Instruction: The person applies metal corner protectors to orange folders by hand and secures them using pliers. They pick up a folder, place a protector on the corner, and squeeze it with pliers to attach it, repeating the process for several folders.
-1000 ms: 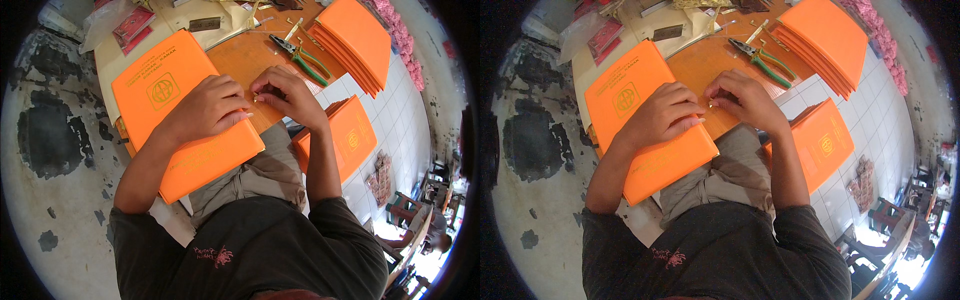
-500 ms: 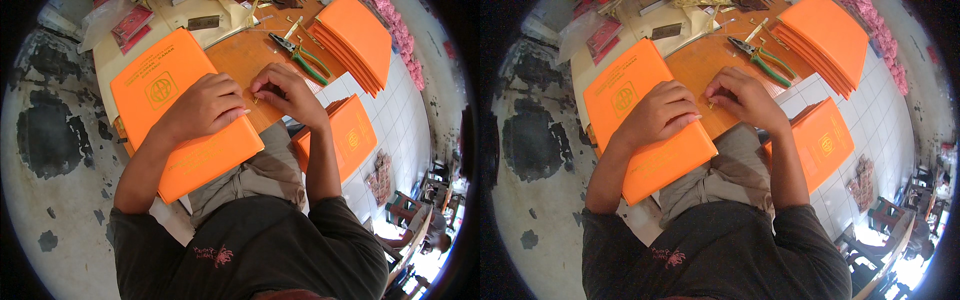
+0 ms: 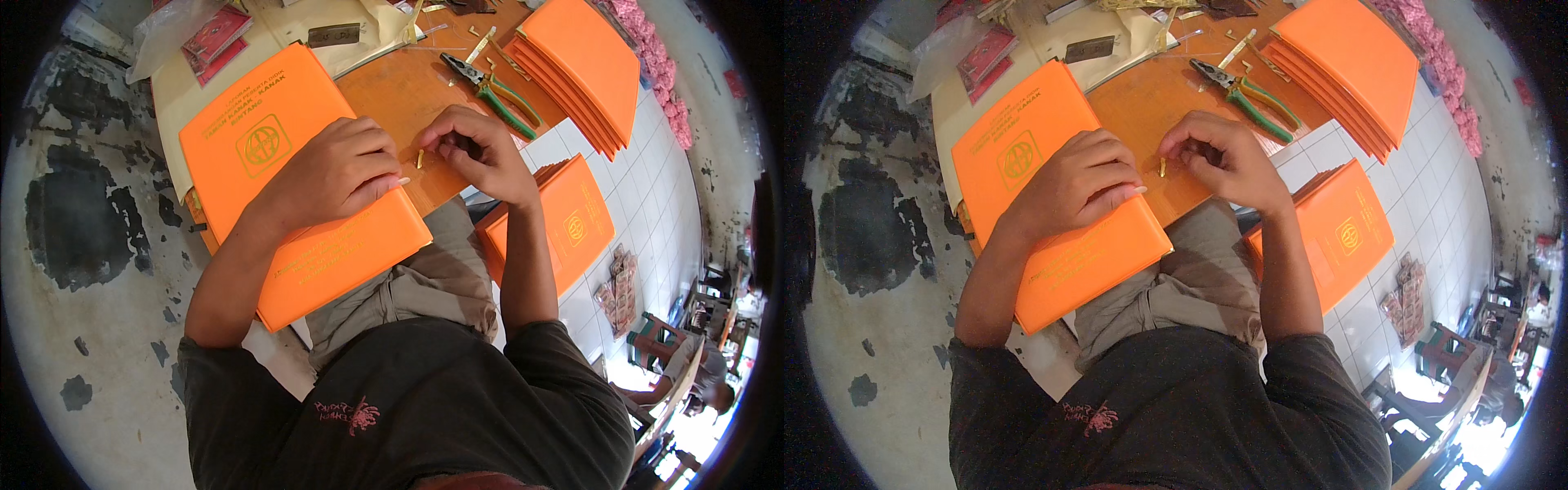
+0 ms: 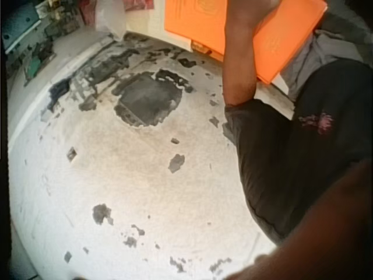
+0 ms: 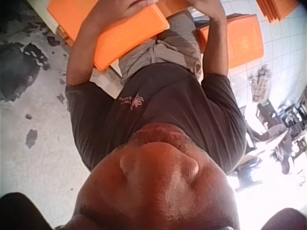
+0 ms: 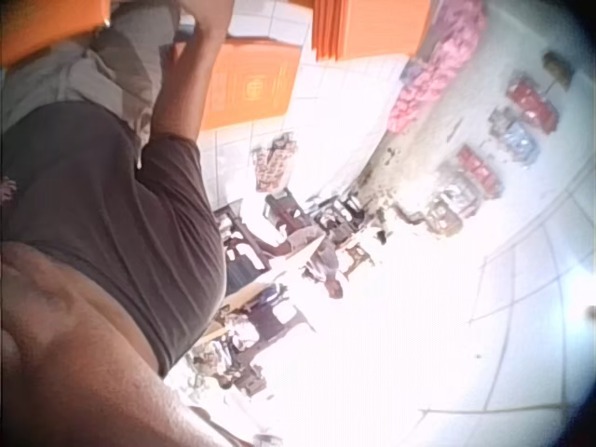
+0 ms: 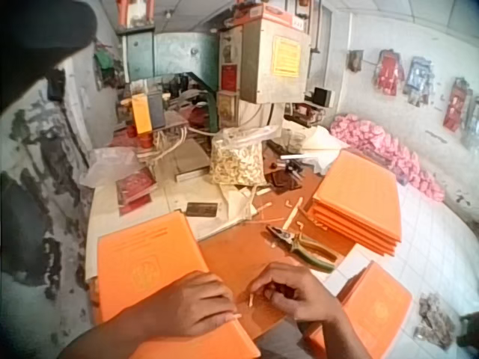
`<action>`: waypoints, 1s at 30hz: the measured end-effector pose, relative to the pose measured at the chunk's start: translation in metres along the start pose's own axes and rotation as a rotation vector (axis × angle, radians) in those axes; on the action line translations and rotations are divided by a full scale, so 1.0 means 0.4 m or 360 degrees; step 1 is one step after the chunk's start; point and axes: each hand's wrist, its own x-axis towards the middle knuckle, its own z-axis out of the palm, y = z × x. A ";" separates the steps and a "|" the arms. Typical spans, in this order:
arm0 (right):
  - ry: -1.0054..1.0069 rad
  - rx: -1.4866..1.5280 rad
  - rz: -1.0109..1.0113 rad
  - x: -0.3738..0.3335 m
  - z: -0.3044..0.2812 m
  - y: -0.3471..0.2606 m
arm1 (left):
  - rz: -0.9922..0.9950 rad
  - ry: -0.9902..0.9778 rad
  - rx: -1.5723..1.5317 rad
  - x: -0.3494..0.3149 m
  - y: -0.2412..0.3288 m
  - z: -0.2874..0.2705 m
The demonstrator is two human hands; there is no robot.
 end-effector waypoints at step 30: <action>-0.0169 -0.0369 -0.0187 0.017 -0.007 0.012 | 0.0017 0.0010 0.0007 0.002 0.000 -0.002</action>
